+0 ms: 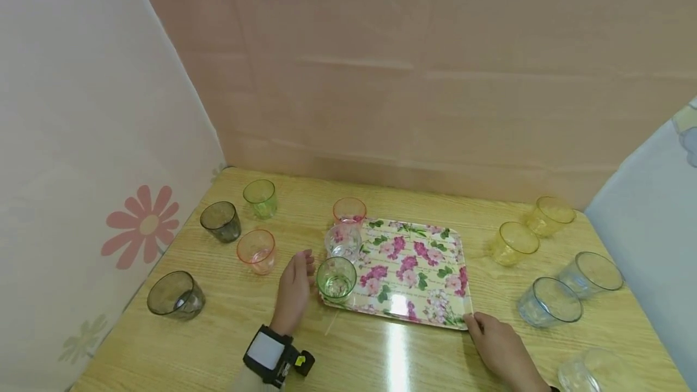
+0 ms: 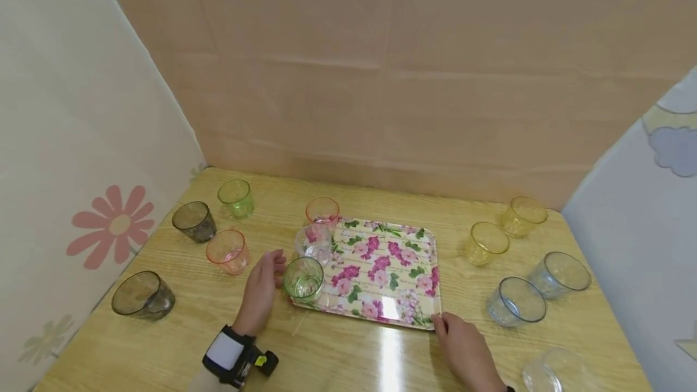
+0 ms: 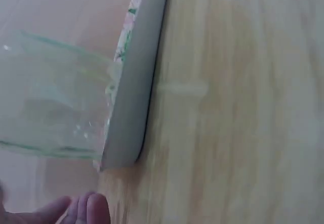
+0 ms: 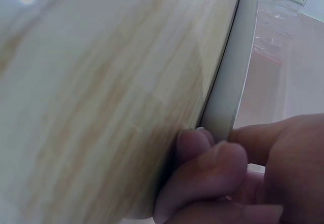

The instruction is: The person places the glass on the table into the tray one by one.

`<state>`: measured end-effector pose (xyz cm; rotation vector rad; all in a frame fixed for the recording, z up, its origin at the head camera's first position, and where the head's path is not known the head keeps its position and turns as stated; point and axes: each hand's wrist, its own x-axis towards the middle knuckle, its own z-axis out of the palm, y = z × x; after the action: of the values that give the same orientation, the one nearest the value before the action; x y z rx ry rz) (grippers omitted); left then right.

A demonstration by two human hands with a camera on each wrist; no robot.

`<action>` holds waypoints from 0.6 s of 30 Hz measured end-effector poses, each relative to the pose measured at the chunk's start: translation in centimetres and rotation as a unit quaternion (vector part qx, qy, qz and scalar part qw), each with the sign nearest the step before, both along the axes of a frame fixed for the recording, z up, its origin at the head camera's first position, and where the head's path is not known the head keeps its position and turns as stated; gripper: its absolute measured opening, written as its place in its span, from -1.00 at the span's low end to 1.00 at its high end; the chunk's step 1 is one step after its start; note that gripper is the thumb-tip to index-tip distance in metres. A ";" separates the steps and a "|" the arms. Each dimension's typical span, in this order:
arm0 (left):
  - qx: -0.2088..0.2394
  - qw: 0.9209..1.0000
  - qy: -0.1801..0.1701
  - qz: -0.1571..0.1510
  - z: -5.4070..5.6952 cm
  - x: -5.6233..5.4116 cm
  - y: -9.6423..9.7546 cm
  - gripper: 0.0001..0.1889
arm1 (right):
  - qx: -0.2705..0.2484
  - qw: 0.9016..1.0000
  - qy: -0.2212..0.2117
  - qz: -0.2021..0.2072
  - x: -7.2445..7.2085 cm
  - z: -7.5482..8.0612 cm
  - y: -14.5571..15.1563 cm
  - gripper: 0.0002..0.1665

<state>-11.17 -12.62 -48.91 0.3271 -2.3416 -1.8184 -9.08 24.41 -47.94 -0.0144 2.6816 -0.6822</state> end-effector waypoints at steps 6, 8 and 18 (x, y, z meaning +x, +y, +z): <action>-0.085 0.996 -0.018 -0.021 -0.8 -1.3 -1.0 -0.71 | -0.014 1.000 0.021 -0.019 0.6 0.2 -0.4 -0.58; -0.093 0.995 -0.020 -0.024 -1.0 -1.4 -1.3 -0.74 | -0.019 0.999 0.026 -0.024 0.7 0.2 -0.7 -0.57; -0.144 0.988 -0.013 -0.056 -1.2 -1.9 -1.2 -0.80 | -0.016 0.998 0.034 -0.043 1.3 0.8 -1.1 -0.58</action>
<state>-13.07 -13.78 -50.08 0.1843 -2.6434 -1.4939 -7.77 23.27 -47.13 0.0699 2.7489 -0.7645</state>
